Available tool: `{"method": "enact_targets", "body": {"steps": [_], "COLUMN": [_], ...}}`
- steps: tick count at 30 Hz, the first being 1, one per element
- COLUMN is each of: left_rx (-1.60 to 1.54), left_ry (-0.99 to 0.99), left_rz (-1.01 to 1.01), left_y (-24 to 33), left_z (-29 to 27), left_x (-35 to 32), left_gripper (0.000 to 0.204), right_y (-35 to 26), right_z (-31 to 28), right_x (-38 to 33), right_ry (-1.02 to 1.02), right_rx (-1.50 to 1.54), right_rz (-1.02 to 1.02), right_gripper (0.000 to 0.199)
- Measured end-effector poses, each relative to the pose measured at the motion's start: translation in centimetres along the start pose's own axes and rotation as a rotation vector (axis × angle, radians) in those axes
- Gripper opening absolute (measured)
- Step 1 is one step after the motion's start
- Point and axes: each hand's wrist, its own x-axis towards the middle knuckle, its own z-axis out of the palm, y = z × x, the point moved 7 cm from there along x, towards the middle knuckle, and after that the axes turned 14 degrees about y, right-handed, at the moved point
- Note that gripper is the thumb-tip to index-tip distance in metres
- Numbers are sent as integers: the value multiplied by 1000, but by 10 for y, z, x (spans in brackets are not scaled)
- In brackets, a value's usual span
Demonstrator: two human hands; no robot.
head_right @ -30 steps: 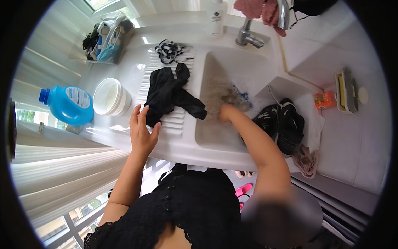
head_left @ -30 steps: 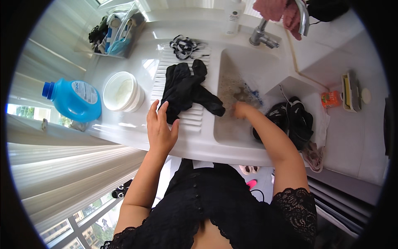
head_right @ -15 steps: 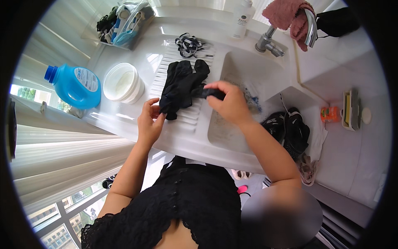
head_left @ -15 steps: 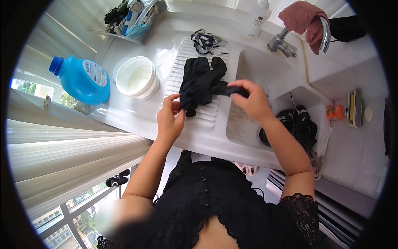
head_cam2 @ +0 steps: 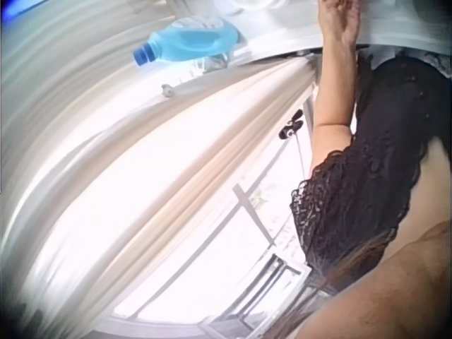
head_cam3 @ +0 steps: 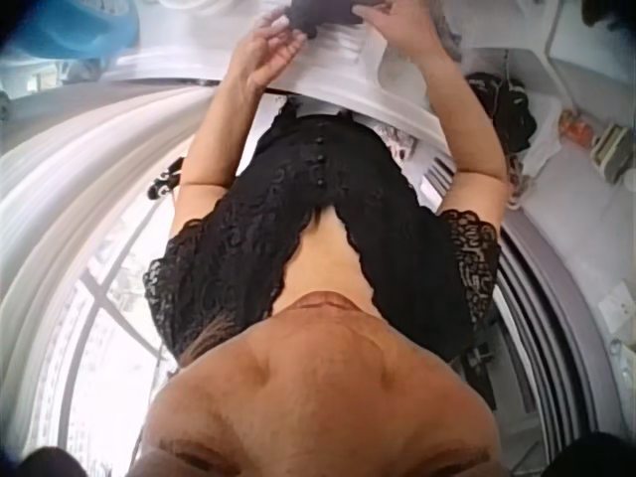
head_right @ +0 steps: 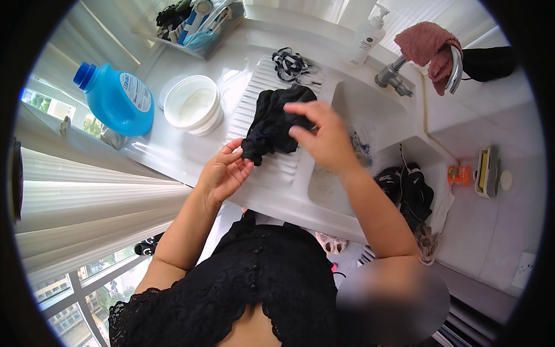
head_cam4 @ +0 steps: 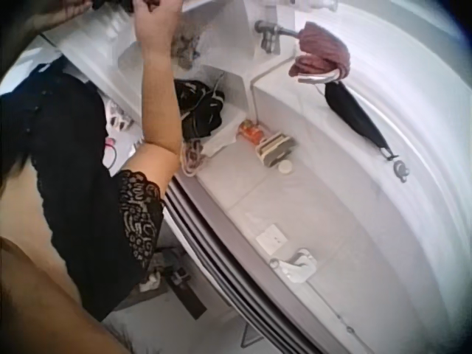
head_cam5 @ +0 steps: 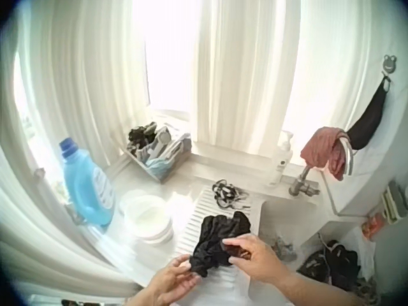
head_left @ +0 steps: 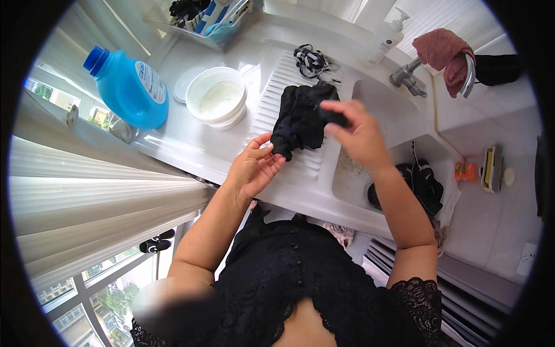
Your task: The person hand-washes a pair of black socks in a sink filled with soapy water. They scrub the socks, rinse them under running water, and wring out the excess water before placing them on the sink's draining board.
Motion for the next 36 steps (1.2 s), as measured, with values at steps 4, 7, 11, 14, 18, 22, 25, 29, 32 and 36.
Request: {"method": "enact_targets", "body": {"steps": [4, 7, 11, 14, 18, 22, 25, 29, 32, 36], "left_rx": [194, 644, 1132, 1050, 810, 503, 369, 354, 431, 507], "left_ry": [-51, -119, -35, -15, -28, -182, -334, -482, -451, -517], "left_rz": [137, 511, 1259, 1409, 1154, 806, 549, 300, 162, 197], "left_y": [7, 14, 21, 34, 66, 84, 81, 58, 26, -1], "left_z": [-2, -3, 9, 27, 48, 98, 127, 147, 142, 137], "left_x": [-4, -7, -24, -43, -43, -56, -61, -42, -32, -32], "left_gripper": [46, 46, 32, 28, 17, 19, 19, 22, 32, 36], "right_y": [26, 19, -6, 5, 34, 54, 22, -12, -20, -11], "right_z": [41, 51, 71, 68, 42, 8, -20, -48, -47, -36], "right_x": [-41, -61, -80, -75, -51, -29, -9, 13, 16, 7], "right_ry": [-141, 4, -48, 17, 145, 225, 260, 238, 146, 101], "right_rx": [13, -182, -326, -400, -265, 256, 345, 434, 454, 374], "right_rz": [162, -50, -322, -270, -181, 225, 149, 49, 60, 83], "right_gripper": [46, 49, 54, 49, 47, 39, 33, 32, 32, 33]}}
